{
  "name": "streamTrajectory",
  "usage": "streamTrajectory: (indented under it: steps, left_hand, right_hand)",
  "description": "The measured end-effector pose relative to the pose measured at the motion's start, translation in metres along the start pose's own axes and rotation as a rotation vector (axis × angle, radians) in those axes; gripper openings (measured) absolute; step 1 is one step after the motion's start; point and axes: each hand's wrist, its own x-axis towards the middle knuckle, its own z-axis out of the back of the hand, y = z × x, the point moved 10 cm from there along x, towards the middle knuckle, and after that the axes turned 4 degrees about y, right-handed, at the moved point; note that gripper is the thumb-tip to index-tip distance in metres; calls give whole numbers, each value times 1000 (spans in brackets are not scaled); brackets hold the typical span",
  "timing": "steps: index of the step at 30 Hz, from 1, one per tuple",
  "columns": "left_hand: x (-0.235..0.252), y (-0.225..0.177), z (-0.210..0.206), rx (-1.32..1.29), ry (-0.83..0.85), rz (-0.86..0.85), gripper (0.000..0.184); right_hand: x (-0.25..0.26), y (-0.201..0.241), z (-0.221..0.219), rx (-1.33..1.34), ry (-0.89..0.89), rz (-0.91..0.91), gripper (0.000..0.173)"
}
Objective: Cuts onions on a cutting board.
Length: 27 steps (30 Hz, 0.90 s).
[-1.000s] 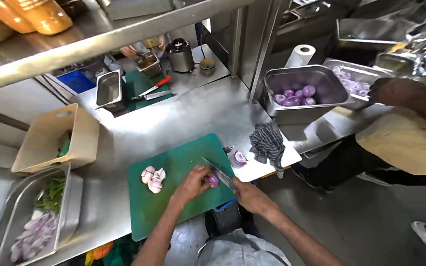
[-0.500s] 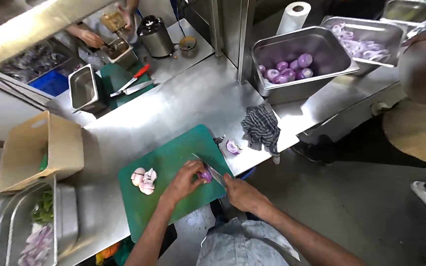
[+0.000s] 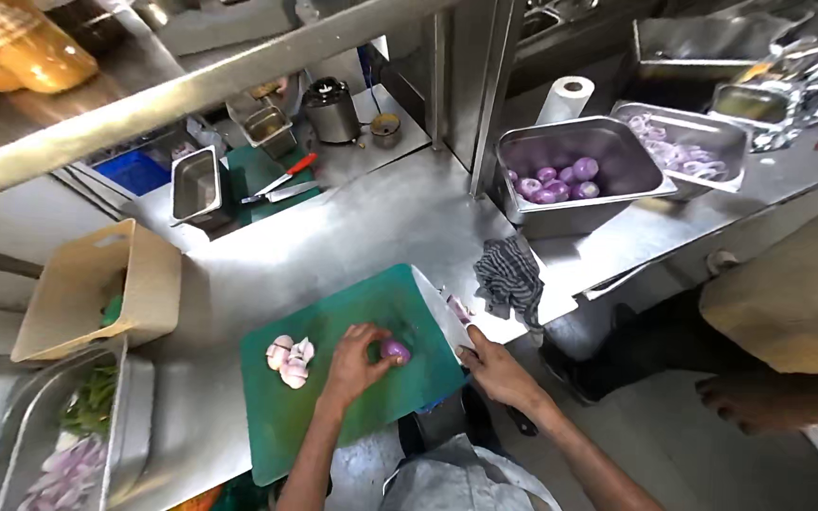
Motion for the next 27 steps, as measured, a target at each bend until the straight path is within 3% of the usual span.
streamTrajectory:
  steps: [2, 4, 7, 9, 13, 19, 21, 25, 27]
  left_hand:
    - [9, -2, 5, -285, -82, 138, 46]
    - [25, -15, -12, -720, -86, 272, 42]
    - [57, -50, -53, -1264, 17, 428, 48]
    - [69, -51, -70, -1375, 19, 497, 36]
    - [83, -45, -79, -1310, 32, 535, 25]
    - [99, -40, -78, -1260, 29, 452, 27]
    - [102, -47, -64, -1077, 17, 376, 27]
    - [96, -64, -27, -530, 39, 301, 46]
    - [80, -55, 2, -393, -35, 295, 33]
  right_hand:
    - [-3, -2, 2, 370, 62, -7, 57]
    - [-5, 4, -7, 611, 165, -3, 53]
    - [-1, 7, -16, 698, 238, -4, 40]
    - [8, 1, -17, 704, 216, -10, 37]
    - [14, -12, -12, 694, 141, -31, 46]
    - [15, -25, 4, 794, -20, -38, 48]
    - [10, -29, 22, 748, -123, -46, 53]
    - [-10, -27, 40, 559, -214, -69, 54]
    - [-20, -17, 36, 341, -171, -57, 53]
